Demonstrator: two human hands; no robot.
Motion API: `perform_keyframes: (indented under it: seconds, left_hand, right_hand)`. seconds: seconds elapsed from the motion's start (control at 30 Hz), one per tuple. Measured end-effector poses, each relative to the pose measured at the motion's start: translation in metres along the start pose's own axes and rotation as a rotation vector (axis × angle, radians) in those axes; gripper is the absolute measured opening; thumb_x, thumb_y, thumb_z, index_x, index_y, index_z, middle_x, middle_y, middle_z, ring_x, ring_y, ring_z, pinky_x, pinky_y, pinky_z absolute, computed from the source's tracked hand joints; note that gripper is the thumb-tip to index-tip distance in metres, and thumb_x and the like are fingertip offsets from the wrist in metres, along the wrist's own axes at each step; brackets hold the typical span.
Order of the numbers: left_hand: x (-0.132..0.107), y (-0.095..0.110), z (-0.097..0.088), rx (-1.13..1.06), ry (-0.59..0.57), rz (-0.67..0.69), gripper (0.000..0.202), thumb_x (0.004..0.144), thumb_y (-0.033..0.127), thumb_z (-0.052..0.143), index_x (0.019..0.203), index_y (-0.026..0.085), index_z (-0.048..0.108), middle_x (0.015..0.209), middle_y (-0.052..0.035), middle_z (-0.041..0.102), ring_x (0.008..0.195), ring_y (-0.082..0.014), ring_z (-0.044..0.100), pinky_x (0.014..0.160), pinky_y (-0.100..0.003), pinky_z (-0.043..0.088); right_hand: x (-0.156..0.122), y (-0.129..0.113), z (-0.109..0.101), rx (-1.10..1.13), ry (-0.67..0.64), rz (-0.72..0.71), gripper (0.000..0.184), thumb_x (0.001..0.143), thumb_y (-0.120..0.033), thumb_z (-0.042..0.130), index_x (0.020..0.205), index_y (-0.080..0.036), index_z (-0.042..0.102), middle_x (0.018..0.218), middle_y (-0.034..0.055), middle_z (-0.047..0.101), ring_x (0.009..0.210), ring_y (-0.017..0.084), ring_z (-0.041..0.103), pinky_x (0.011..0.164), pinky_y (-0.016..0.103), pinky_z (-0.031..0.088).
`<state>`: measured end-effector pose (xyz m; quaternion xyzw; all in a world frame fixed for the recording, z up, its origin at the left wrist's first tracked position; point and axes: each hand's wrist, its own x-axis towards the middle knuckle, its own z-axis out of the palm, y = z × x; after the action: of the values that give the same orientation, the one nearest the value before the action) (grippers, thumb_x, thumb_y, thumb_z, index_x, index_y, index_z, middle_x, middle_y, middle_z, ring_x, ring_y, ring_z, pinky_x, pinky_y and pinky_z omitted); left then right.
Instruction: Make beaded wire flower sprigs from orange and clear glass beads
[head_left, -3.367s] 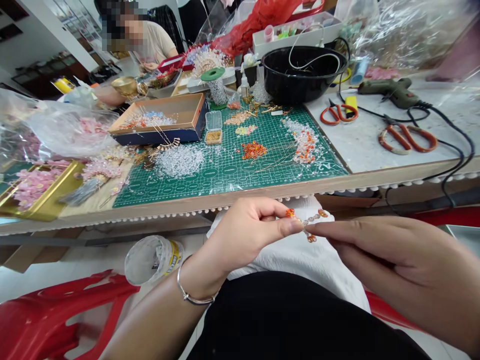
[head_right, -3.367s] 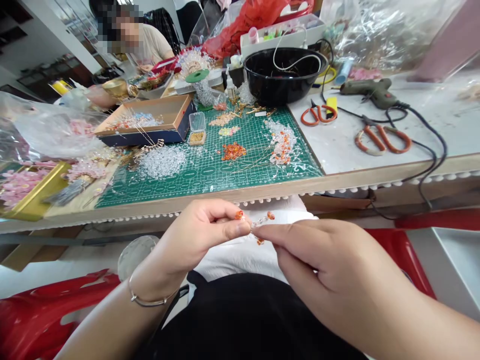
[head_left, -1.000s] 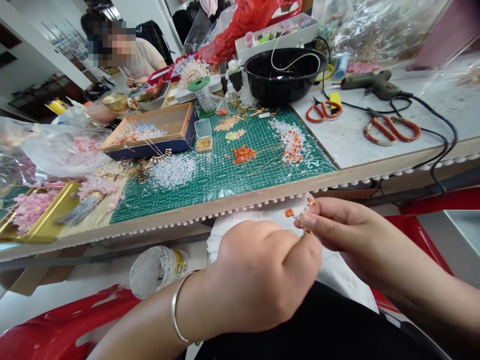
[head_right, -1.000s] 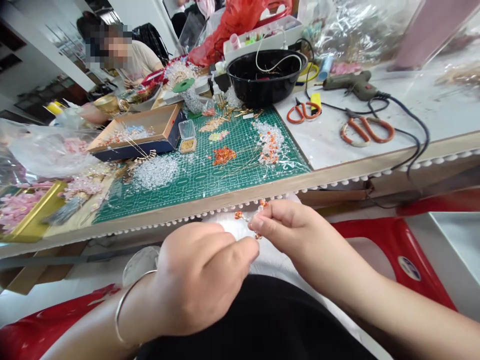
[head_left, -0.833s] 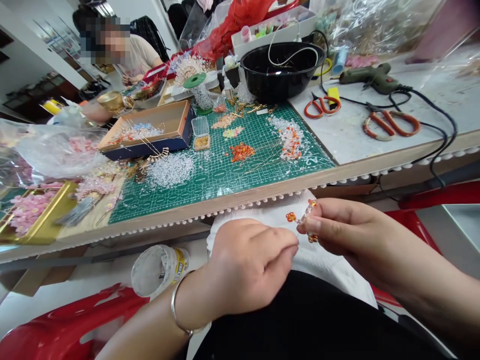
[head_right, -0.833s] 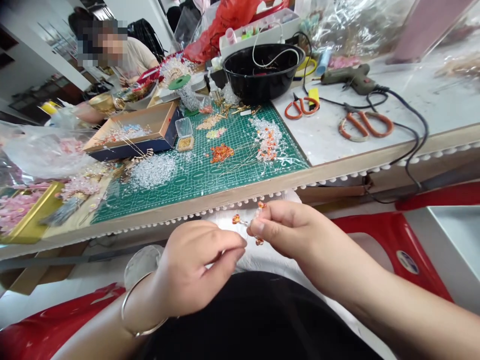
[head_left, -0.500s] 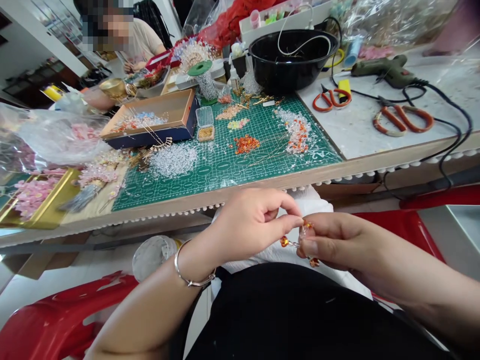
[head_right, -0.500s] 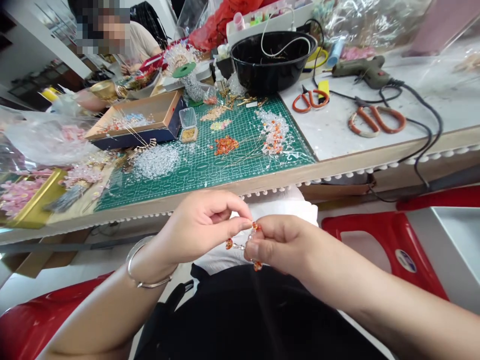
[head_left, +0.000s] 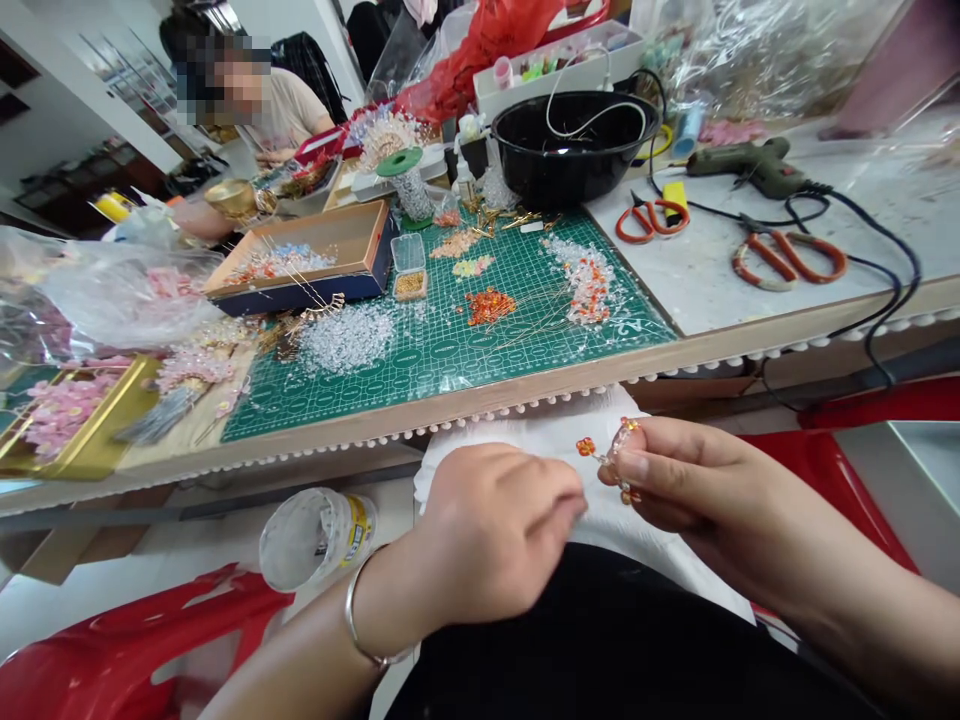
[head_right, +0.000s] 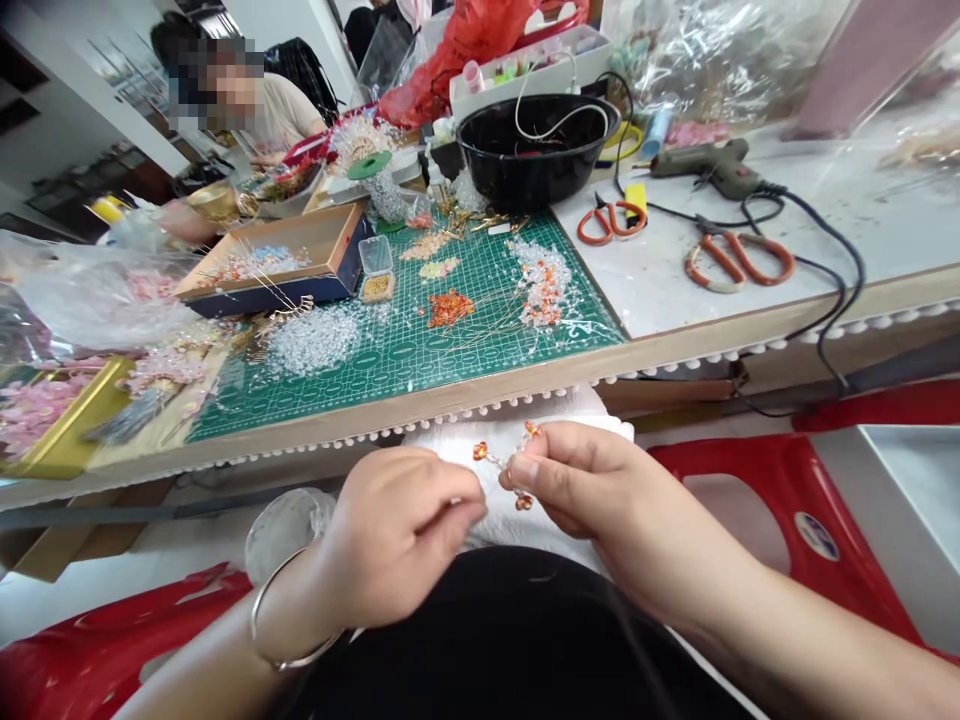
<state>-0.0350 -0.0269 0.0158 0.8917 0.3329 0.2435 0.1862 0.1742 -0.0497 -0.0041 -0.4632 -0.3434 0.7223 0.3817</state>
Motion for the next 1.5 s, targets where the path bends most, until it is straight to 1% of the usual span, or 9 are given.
perform_keyframes:
  seconds: [0.13,0.27,0.5,0.73,0.87,1.03,1.13,1.23,1.5]
  left_hand:
    - [0.002,-0.007,-0.003,-0.074,-0.104,-0.348,0.015,0.096,0.026,0.058,0.087,0.021,0.07,0.083,-0.0002,0.072,0.078,-0.0162,0.065,0.072,-0.029,0.047]
    - [0.005,0.001,-0.007,-0.081,-0.089,-0.33,0.022,0.094,0.029,0.061,0.112,0.022,0.071,0.13,-0.0074,0.066,0.116,-0.0246,0.062,0.1,-0.038,0.046]
    - [0.007,-0.01,0.009,-0.544,-0.018,-0.488,0.025,0.096,0.033,0.06,0.08,0.019,0.072,0.069,-0.0005,0.062,0.068,-0.0141,0.055,0.066,-0.028,0.041]
    - [-0.004,-0.038,0.025,-1.422,0.302,-0.736,0.021,0.08,0.036,0.078,0.079,0.015,0.072,0.06,0.0015,0.055,0.057,-0.0089,0.044,0.055,-0.024,0.029]
    - [-0.014,-0.056,0.014,-1.648,0.383,-0.772,0.031,0.072,0.038,0.085,0.073,0.012,0.07,0.057,0.0019,0.053,0.052,-0.0063,0.041,0.052,-0.024,0.022]
    - [-0.04,-0.079,-0.014,-1.763,0.404,-0.635,0.034,0.076,0.038,0.083,0.08,0.013,0.061,0.082,-0.0046,0.07,0.052,-0.0045,0.056,0.043,-0.018,0.018]
    - [-0.057,-0.092,-0.018,-1.834,0.328,-0.569,0.03,0.09,0.042,0.068,0.087,0.018,0.05,0.091,-0.0091,0.077,0.041,-0.0058,0.058,0.034,-0.016,0.012]
    - [-0.069,-0.101,-0.018,-1.897,0.283,-0.518,0.026,0.098,0.044,0.053,0.091,0.021,0.046,0.079,-0.0078,0.077,0.037,-0.0074,0.057,0.031,-0.014,0.016]
    - [-0.086,-0.115,-0.033,-1.857,0.366,-0.737,0.03,0.091,0.047,0.063,0.089,0.02,0.05,0.056,0.0034,0.061,0.036,-0.0046,0.042,0.036,-0.013,0.03]
  right_hand:
    - [0.002,0.005,0.001,-0.035,0.007,0.028,0.038,0.085,-0.054,0.073,0.076,-0.019,0.061,0.06,-0.0072,0.031,0.055,0.009,0.02,0.048,0.025,0.017]
    - [0.005,0.006,0.005,-0.216,0.067,-0.01,0.036,0.09,-0.055,0.067,0.084,-0.021,0.061,0.068,-0.0046,0.038,0.061,0.012,0.029,0.053,0.026,0.027]
    - [0.011,-0.003,0.019,-0.672,0.178,-0.185,0.039,0.096,-0.056,0.052,0.073,-0.025,0.053,0.072,0.0009,0.051,0.069,0.02,0.045,0.061,0.031,0.041]
    - [0.039,0.004,0.037,-0.452,-0.025,0.016,0.046,0.088,-0.068,0.056,0.071,-0.026,0.062,0.059,0.0009,0.047,0.055,0.019,0.043,0.053,0.033,0.041]
    - [0.06,0.009,0.054,-0.479,-0.169,0.157,0.057,0.086,-0.074,0.053,0.069,-0.022,0.066,0.055,0.0003,0.051,0.05,0.014,0.041,0.05,0.027,0.039]
    - [0.083,-0.022,0.057,-0.83,-0.03,-0.189,0.047,0.084,-0.068,0.06,0.104,-0.03,0.078,0.072,0.0041,0.071,0.065,0.022,0.065,0.058,0.03,0.051]
    - [0.111,-0.057,0.059,-1.028,0.087,-0.365,0.044,0.093,-0.06,0.052,0.122,-0.033,0.069,0.079,0.0036,0.075,0.076,0.024,0.07,0.062,0.031,0.055]
    - [0.16,-0.086,0.073,-1.456,0.108,-0.453,0.033,0.098,-0.052,0.05,0.105,-0.03,0.073,0.095,0.0038,0.077,0.085,0.024,0.071,0.07,0.034,0.056]
    - [0.273,-0.1,0.106,-1.869,-0.026,-0.307,0.027,0.099,-0.035,0.061,0.121,-0.02,0.065,0.124,0.0086,0.066,0.102,0.022,0.067,0.087,0.043,0.057]
